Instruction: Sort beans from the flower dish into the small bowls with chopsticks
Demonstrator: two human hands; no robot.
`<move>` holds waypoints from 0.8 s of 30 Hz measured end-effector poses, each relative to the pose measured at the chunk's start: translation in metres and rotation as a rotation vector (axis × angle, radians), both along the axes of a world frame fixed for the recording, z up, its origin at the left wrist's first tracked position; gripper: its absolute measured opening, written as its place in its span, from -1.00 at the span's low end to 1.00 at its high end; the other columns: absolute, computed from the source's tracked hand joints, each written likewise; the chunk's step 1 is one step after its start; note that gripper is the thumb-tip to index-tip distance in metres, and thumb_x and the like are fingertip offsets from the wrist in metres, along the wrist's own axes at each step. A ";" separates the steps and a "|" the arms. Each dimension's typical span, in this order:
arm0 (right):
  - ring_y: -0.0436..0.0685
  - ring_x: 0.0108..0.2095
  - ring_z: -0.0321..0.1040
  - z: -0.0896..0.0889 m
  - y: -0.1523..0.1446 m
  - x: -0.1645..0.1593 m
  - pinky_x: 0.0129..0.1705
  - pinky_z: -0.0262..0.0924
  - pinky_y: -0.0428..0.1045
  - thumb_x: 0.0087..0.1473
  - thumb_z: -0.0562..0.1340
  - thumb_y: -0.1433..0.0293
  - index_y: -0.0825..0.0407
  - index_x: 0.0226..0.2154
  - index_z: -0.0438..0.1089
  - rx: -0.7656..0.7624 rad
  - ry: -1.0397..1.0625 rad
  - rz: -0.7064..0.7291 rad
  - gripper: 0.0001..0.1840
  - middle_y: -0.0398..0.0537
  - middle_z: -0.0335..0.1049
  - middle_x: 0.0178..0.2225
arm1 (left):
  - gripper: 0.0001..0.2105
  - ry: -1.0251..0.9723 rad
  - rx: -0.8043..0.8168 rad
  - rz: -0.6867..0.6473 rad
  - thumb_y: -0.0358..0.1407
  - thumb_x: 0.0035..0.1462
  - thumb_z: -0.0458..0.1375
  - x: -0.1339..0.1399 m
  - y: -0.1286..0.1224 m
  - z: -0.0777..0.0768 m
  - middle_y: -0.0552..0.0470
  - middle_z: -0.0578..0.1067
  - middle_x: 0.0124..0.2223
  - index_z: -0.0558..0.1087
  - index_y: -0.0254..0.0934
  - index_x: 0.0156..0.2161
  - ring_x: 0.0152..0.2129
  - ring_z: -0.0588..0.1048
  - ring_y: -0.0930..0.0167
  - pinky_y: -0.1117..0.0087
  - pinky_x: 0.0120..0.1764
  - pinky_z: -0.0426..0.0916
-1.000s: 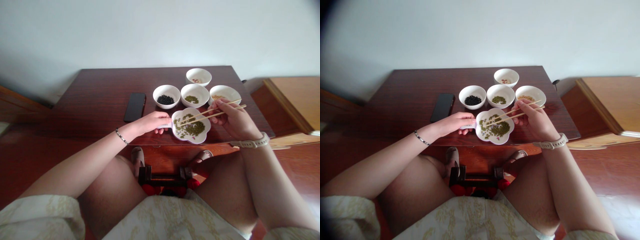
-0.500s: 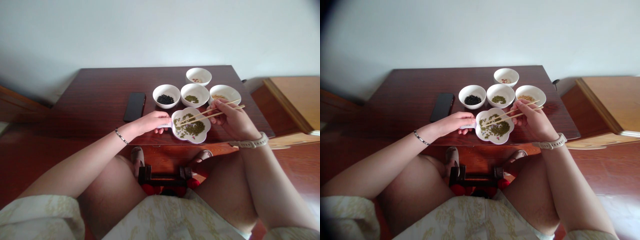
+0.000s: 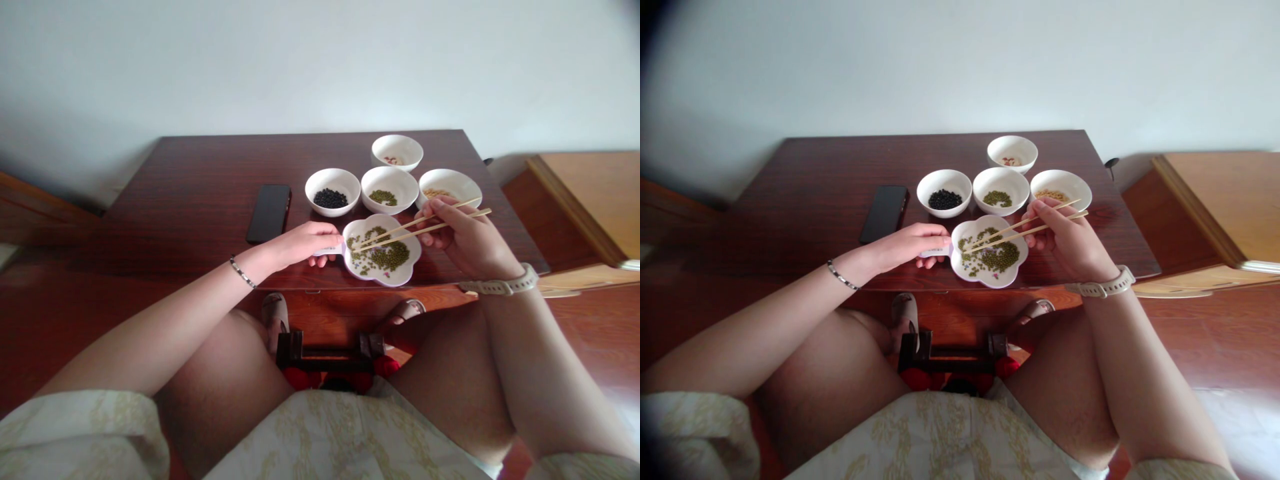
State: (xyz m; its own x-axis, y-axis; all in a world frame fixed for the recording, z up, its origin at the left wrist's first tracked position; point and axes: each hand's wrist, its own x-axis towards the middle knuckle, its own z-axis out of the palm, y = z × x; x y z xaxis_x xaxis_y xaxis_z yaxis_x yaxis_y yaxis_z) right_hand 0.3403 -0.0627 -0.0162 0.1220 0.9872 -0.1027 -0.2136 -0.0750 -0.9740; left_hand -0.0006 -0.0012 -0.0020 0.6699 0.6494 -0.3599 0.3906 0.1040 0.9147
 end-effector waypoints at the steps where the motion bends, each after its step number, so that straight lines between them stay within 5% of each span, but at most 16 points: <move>1: 0.04 -0.52 0.39 0.000 0.000 -0.001 -0.64 0.32 -0.06 0.32 0.68 0.15 -0.07 -0.33 0.61 0.000 0.020 -0.008 -0.64 -0.03 0.61 -0.39 | -0.77 -0.002 0.001 -0.002 -0.19 0.69 0.23 0.000 0.000 0.000 0.02 0.58 -0.17 0.55 -0.33 -0.02 -0.37 0.54 0.51 0.48 -0.35 0.34; 8: 0.04 -0.50 0.42 0.007 -0.001 0.000 -0.60 0.33 -0.09 0.42 0.61 0.28 -0.06 -0.32 0.56 -0.053 0.061 -0.058 -0.68 -0.04 0.57 -0.39 | -0.76 0.005 0.007 -0.010 -0.18 0.70 0.22 0.000 0.000 0.001 0.02 0.58 -0.17 0.55 -0.33 -0.03 -0.36 0.54 0.50 0.46 -0.33 0.34; 16: -0.01 -0.50 0.29 0.006 -0.001 0.015 -0.61 0.19 -0.14 0.38 0.58 0.16 -0.02 -0.35 0.63 -0.003 -0.053 -0.018 -0.65 0.00 0.55 -0.36 | -0.77 0.014 0.007 -0.007 -0.20 0.70 0.19 0.000 -0.002 0.004 0.04 0.59 -0.22 0.54 -0.30 -0.03 -0.38 0.51 0.50 0.46 -0.32 0.33; 24: 0.01 -0.42 0.36 0.010 -0.002 0.015 -0.48 0.34 -0.12 0.30 0.68 0.17 -0.02 -0.34 0.66 -0.052 -0.043 0.034 -0.66 -0.03 0.53 -0.32 | -0.79 0.018 -0.001 0.003 -0.20 0.68 0.22 0.000 -0.003 0.005 0.04 0.59 -0.19 0.56 -0.31 -0.03 -0.37 0.53 0.50 0.47 -0.33 0.33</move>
